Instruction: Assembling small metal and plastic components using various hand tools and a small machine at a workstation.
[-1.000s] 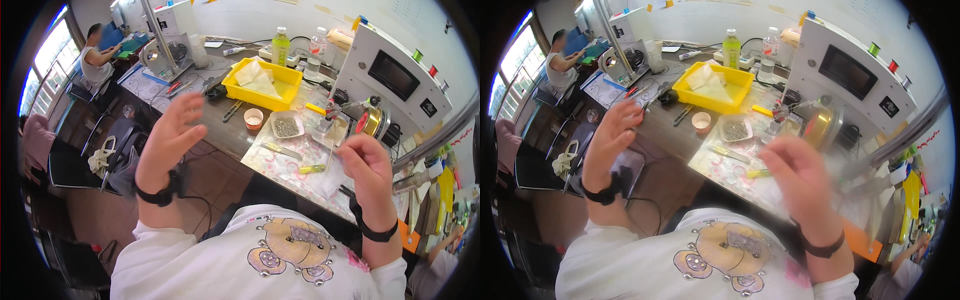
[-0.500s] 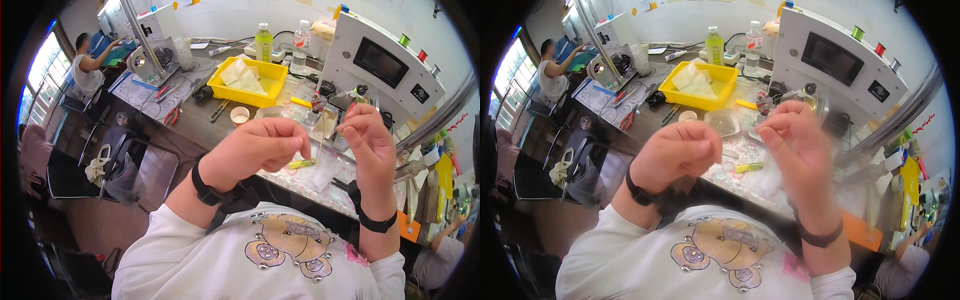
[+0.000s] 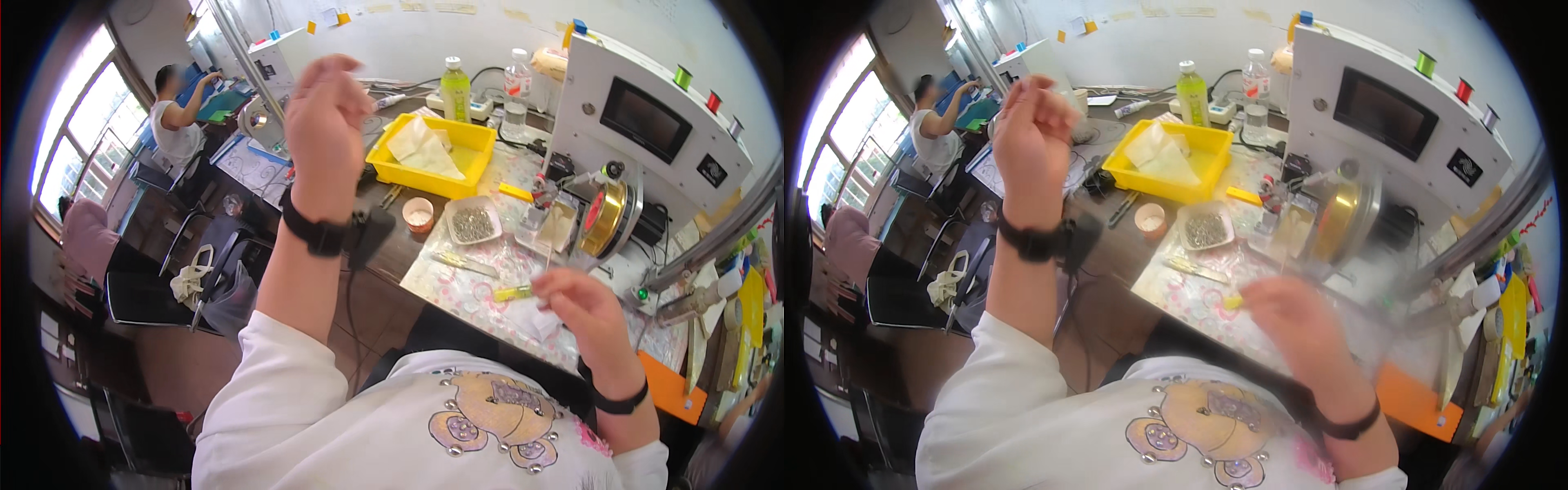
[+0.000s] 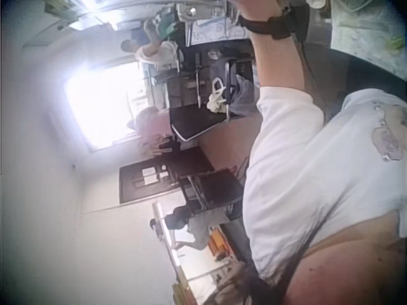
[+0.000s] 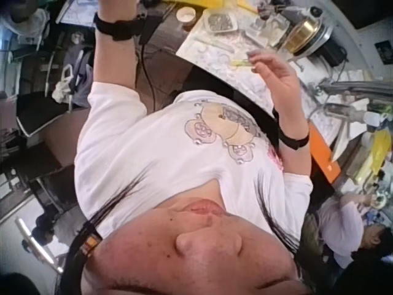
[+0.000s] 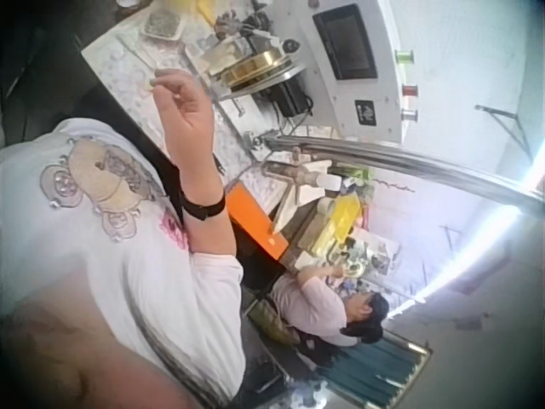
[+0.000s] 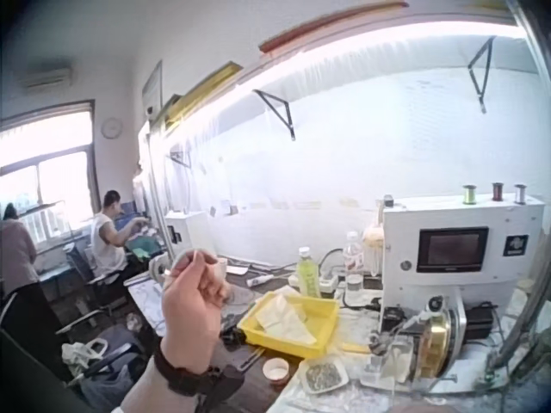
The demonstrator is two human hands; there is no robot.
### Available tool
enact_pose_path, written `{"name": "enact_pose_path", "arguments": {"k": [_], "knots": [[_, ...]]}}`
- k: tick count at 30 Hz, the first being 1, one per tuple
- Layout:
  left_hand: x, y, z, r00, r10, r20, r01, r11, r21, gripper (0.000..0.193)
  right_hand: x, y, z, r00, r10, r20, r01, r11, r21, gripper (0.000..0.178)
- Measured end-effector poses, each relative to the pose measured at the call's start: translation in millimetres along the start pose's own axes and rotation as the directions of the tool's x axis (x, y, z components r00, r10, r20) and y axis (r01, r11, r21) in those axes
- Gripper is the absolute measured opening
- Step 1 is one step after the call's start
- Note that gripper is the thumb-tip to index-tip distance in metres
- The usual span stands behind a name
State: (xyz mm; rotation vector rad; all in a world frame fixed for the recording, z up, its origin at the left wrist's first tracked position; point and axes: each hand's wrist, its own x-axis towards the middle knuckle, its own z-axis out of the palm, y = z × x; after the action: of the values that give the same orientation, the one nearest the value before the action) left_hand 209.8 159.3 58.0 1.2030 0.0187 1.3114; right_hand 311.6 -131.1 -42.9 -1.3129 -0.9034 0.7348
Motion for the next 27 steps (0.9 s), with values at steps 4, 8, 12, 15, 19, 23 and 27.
{"name": "enact_pose_path", "arguments": {"k": [4,8,12,15,19,23,27], "knots": [[75.6,-21.4,-40.0,0.877,0.476,-0.072,-0.462,0.874,0.153,0.015,-48.5,8.4,-45.1,0.989,0.129,0.071,-0.112,0.972,-0.207,0.017],[114.3,-101.9,-64.6,0.862,0.503,0.057,-0.382,0.574,0.724,0.019,-95.0,17.1,-71.9,0.974,0.22,-0.047,-0.223,0.915,-0.336,0.019],[86.7,-211.0,-66.2,0.568,-0.747,0.347,-0.48,0.042,0.876,0.04,-130.9,15.7,-87.5,0.871,0.446,-0.208,-0.489,0.832,-0.261,0.019],[93.6,-222.6,-67.5,0.619,-0.713,0.329,-0.42,0.054,0.906,0.041,-148.8,17.4,-93.4,0.833,0.504,-0.228,-0.551,0.792,-0.263,0.02],[108.0,-198.5,-44.0,0.811,-0.516,0.276,-0.292,0.053,0.955,0.035,-160.0,21.7,-97.0,0.768,0.583,-0.263,-0.626,0.771,-0.118,0.021],[86.4,-199.2,-86.2,0.557,-0.538,0.633,-0.692,0.122,0.712,0.037,-149.0,16.2,-99.0,0.773,0.579,-0.258,-0.627,0.758,-0.179,0.021],[88.1,-132.2,-79.3,0.915,-0.198,0.351,-0.255,0.388,0.886,0.03,-148.6,23.8,-100.4,0.805,0.537,-0.252,-0.59,0.769,-0.245,0.022]]}}
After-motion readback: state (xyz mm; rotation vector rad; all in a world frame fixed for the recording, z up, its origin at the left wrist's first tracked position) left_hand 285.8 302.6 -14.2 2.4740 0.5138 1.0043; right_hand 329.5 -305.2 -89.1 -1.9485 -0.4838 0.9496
